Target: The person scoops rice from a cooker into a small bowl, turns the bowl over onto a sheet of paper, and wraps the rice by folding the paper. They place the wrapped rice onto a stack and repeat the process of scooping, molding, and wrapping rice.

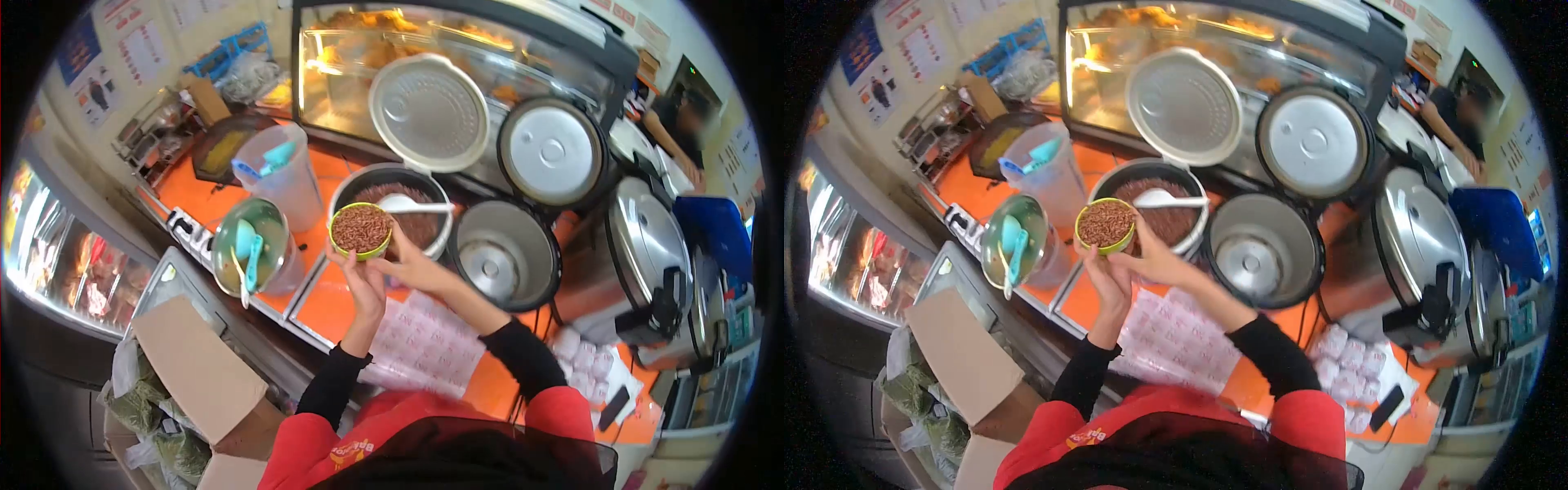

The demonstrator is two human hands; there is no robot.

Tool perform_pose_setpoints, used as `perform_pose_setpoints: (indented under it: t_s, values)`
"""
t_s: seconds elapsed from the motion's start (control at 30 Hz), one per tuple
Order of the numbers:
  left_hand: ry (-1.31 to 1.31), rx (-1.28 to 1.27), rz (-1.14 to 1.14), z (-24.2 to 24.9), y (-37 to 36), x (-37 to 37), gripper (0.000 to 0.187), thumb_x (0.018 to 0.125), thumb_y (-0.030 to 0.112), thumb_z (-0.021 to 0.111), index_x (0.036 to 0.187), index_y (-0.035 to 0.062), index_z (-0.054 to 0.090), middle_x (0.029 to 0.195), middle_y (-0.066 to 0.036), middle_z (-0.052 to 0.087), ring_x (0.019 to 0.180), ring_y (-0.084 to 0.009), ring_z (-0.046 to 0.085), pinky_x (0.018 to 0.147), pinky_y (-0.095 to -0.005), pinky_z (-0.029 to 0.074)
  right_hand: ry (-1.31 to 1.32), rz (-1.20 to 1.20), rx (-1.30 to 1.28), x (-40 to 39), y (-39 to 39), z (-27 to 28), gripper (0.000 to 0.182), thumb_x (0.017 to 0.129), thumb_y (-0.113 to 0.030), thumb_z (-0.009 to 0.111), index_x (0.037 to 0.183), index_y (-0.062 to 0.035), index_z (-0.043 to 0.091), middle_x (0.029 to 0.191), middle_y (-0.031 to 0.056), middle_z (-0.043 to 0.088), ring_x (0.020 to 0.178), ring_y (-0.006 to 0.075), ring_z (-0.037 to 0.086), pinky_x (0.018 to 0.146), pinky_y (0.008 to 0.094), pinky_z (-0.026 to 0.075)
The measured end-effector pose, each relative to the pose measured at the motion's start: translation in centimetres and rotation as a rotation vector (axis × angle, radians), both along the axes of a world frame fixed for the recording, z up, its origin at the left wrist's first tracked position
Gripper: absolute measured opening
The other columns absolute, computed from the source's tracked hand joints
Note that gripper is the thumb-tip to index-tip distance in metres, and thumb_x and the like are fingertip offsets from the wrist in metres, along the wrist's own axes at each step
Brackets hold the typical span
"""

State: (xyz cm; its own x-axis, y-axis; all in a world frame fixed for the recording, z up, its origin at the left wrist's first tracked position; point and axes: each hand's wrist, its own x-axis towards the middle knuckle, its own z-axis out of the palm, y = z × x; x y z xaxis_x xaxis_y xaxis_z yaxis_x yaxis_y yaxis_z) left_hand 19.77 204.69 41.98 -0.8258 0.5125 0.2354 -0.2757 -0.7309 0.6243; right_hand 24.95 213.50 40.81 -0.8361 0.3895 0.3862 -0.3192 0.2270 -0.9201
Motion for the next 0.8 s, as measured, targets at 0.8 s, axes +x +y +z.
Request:
perform_pose_setpoints:
  t_s: [0.8]
  values:
    - [1.631, -1.165, -0.448, -19.1, -12.5, 6.7, 0.112, 0.06, 0.055, 0.07, 0.139, -0.0036, 0.014, 0.146, -0.019, 0.017, 0.136, -0.0301, 0.012, 0.107, -0.0528, 0.006, -0.865, -0.693, 0.425, 16.8, -13.0, -16.4, 0.076, 0.055, -0.021, 0.077, 0.123, -0.0178, 0.044, 0.119, 0.0193, 0.043, 0.111, 0.0381, 0.043, 0.089, 0.0456, 0.041]
